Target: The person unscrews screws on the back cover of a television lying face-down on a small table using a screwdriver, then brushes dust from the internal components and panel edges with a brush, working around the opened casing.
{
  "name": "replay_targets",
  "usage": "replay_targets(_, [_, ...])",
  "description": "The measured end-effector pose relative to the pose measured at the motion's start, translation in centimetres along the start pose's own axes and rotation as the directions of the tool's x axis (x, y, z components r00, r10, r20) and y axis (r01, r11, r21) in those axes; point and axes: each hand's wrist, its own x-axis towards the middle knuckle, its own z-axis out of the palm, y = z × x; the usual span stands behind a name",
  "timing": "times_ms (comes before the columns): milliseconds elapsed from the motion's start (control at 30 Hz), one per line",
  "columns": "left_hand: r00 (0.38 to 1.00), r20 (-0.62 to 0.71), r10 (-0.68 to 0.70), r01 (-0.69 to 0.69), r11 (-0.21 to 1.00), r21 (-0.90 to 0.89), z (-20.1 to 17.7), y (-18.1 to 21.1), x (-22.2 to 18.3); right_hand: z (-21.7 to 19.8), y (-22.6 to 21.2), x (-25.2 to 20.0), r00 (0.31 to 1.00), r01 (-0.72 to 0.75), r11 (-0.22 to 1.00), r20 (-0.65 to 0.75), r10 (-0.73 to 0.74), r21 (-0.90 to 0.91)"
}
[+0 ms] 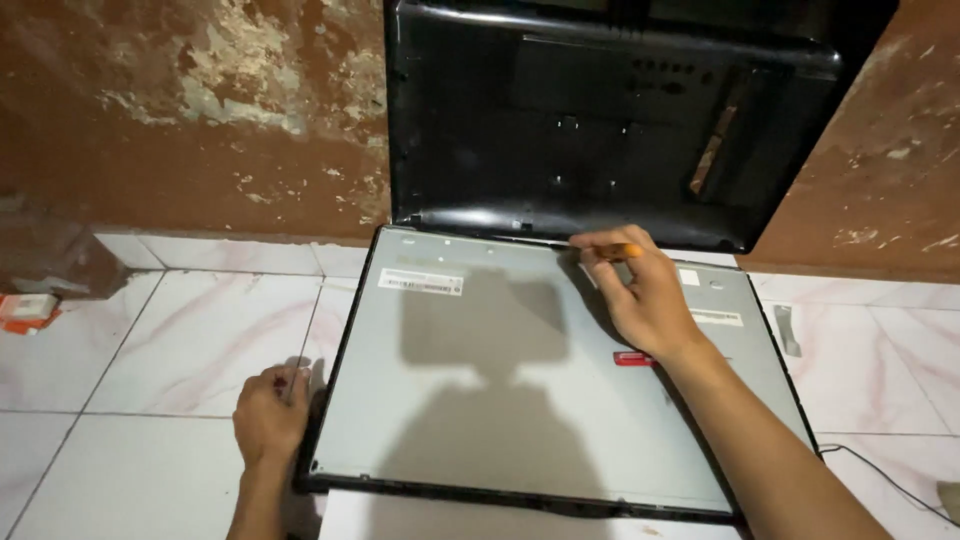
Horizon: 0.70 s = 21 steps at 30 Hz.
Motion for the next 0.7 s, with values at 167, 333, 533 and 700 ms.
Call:
replay_targets(167, [0.989,0.143,-0.042,0.039,0.999,0.026,-3.6,5.2,1.7,0.2,0.1,0.0,0.995,-0.086,0.996,0.047,0.084,0.029])
replay_targets(333, [0.844,0.502,-0.189,0.111,0.977,0.182,1.8,3.3,1.2,0.2,-0.2,0.1,0.997,-0.067,0.998,0.045,0.067,-0.001])
replay_targets(533, [0.813,0.572,-0.110,0.000,0.982,0.189,3.4,1.9,-0.1,0.1,-0.3,0.3,0.992,-0.104,0.994,0.075,0.106,-0.028])
replay_targets(700, [0.801,0.583,-0.135,0.065,0.988,0.139,4.4,0.3,-0.3,0.1,-0.5,0.3,0.994,-0.081,0.994,0.066,0.085,-0.068])
